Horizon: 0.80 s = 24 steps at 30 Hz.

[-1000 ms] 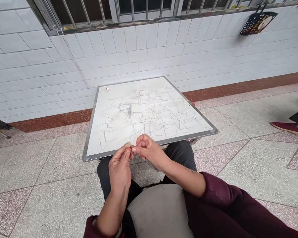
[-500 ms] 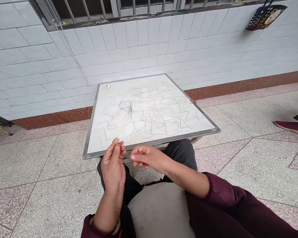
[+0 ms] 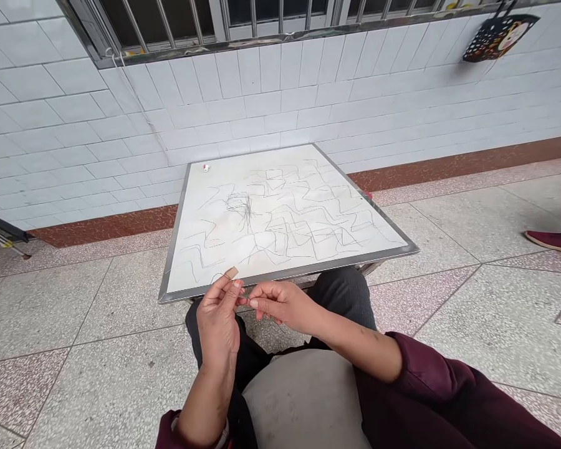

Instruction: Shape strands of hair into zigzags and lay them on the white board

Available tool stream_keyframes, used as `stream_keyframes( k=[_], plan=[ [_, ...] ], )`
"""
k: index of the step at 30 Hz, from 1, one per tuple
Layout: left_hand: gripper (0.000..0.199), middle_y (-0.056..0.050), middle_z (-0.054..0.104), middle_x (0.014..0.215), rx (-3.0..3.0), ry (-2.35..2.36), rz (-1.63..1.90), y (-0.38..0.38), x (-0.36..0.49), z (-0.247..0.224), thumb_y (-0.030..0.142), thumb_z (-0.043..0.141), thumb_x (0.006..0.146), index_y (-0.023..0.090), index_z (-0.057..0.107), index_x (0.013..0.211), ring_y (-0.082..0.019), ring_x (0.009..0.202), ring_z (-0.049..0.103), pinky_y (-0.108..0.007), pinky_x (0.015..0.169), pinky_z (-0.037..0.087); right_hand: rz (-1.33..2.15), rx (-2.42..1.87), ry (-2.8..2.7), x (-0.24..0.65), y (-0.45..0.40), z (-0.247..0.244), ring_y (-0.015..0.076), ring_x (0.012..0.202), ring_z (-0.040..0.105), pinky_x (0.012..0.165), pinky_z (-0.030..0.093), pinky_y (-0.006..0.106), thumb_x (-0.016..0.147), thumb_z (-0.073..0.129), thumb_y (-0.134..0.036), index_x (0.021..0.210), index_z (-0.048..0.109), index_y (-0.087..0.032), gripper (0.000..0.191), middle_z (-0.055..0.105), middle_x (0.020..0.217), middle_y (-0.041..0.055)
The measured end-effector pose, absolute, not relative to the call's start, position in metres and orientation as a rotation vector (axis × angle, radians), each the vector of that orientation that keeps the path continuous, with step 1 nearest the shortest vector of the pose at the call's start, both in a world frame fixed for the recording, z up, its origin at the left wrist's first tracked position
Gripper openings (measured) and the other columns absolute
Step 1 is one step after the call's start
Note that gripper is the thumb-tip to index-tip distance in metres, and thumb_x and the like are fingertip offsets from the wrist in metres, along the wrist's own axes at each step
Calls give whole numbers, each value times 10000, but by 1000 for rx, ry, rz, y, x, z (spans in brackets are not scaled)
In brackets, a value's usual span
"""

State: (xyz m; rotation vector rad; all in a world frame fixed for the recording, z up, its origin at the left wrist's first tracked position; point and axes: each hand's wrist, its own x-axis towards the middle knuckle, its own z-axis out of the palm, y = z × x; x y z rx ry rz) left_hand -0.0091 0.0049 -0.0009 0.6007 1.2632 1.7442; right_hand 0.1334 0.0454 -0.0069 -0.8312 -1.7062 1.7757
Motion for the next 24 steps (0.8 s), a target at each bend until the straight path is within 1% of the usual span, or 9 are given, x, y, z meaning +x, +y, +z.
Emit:
stream_keyframes(
  k=[4,6,8,11,13,18,24],
  plan=[
    [355,7,654,684,652,1219,1659,2,-8,-2,306,841,659,176,770,981,-111,641,577,-247,652,478,1991,-736,-1534,134,47,-6,76,556,470,479,331,184,864,629,-471,852,645,-174,298,600,687,-18],
    [351,6,658,694,654,1222,1663,1,-8,-4,309,844,654,178,775,972,-106,634,571,-245,648,475,2012,-715,-1531,134,48,-7,82,565,476,483,330,186,867,628,-460,870,646,-174,286,596,683,-18],
    [353,4,667,727,646,1251,1685,2,-9,-5,311,853,639,179,779,958,-98,635,564,-237,643,472,1887,-748,-1625,134,47,-10,84,550,462,491,334,193,880,617,-417,899,646,-181,238,601,673,-24],
    [364,5,669,747,660,1300,1686,3,-11,-6,313,862,624,174,782,951,-87,631,549,-227,639,466,1528,-799,-1828,135,44,-14,84,560,457,543,346,205,904,587,-302,889,650,-194,126,608,665,-38],
    [375,10,657,728,670,1306,1675,4,-11,-6,318,862,623,170,780,959,-86,622,543,-228,635,465,1362,-790,-1919,135,43,-13,86,580,467,568,347,209,916,560,-244,870,653,-199,113,609,675,-42],
    [406,23,623,683,661,1304,1692,4,-10,-7,332,852,647,174,768,1012,-88,620,546,-225,636,464,1166,-763,-2014,136,42,-11,101,615,497,589,366,219,927,540,-211,898,663,-204,126,617,716,-28],
    [402,13,655,730,708,1314,1664,2,-11,-14,344,827,698,199,759,1067,-93,653,544,-226,673,467,907,-719,-2108,135,44,-19,143,756,585,701,428,254,929,566,-191,974,670,-219,117,689,838,1]
  ],
)
